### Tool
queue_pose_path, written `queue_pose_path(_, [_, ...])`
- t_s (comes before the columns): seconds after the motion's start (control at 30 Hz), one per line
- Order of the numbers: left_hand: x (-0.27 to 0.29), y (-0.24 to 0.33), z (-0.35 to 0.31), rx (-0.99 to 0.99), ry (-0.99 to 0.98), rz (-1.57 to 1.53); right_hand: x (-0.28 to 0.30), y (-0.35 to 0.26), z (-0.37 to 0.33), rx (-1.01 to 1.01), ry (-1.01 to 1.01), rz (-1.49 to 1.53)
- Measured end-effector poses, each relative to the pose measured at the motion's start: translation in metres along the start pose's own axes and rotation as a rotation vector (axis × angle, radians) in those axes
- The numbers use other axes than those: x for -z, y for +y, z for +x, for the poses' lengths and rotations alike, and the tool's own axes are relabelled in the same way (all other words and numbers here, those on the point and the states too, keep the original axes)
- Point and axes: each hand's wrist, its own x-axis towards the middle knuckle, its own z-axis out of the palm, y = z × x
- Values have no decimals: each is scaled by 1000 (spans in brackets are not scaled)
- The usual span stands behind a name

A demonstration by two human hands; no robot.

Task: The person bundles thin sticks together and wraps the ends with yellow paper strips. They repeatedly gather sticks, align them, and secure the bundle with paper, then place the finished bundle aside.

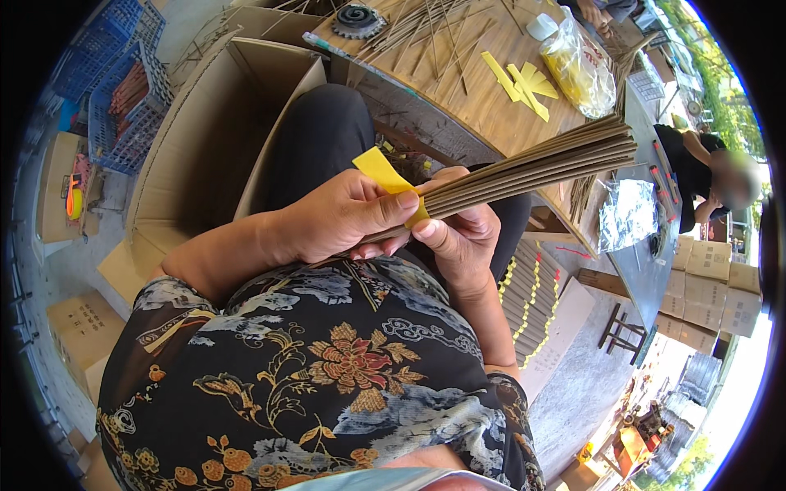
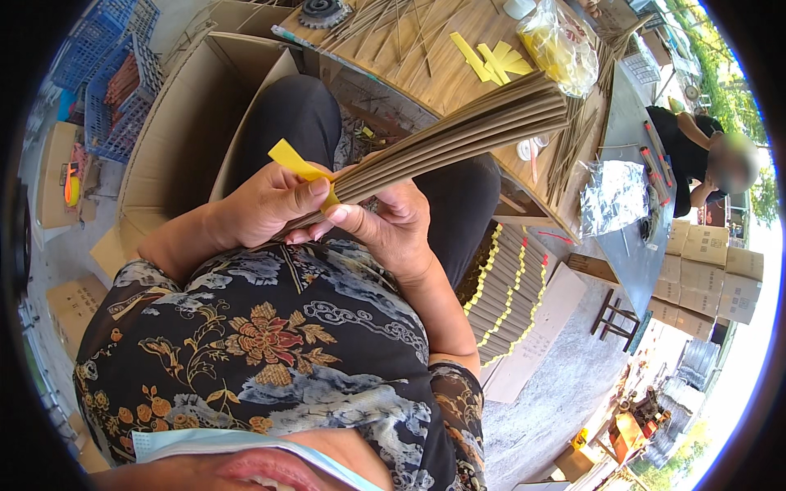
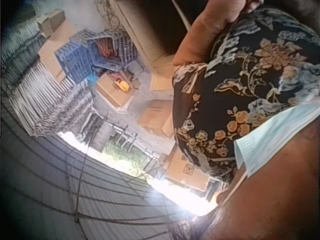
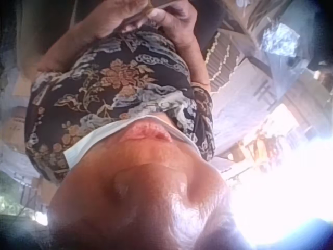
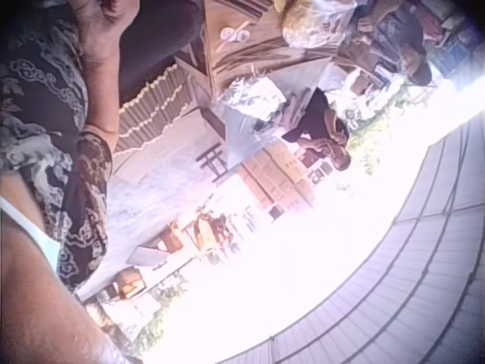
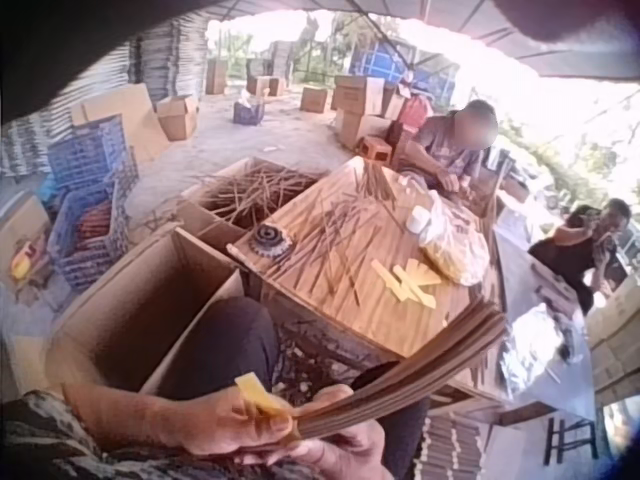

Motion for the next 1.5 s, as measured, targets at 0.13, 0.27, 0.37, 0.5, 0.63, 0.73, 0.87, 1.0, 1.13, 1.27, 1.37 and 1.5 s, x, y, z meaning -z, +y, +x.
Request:
queue_pose_path(0.13, [-5, 1, -2, -28, 17, 40, 2, -4, 0, -1, -28, -43])
queue_pose_path(0.27, [-3, 0, -1, -38, -19, -10, 12, 0, -1, -42, 6, -176])
queue_pose_path(0.37, [0, -2, 1, -44, -12, -17, 9, 2, 1, -56, 149, -230])
queue_pose_path(0.5, [2, -1, 1, -65, 60, 25, 7, -1, 2, -7, 179, -499])
queue_pose_path(0.63, [2, -1, 3, -68, 95, -19, 10, -5, -3, -104, 189, -652])
queue_pose_path(0.73, [3, 0, 4, -51, 94, -38, 2, -7, 0, -105, 314, -631])
queue_pose_path(0.87, [-2, 1, 4, -88, 121, -31, 5, -11, 2, -13, 231, -796])
queue_pose_path(1.0, [-2, 0, 3, -75, 161, 9, 4, -13, 1, 1, 191, -802])
queue_pose_path(1.13, [-2, 2, 3, -74, 164, 48, 0, -13, -3, -155, 244, -710])
queue_pose_path(1.27, [-1, 0, 4, -75, 149, 36, -7, -24, 0, -392, 297, -402])
queue_pose_path(1.37, [-1, -1, 4, -82, 146, 34, -8, -29, 1, -474, 305, -349])
queue_pose_path(1.5, [0, -2, 4, -87, 137, 38, -6, -28, 1, -499, 316, -353])
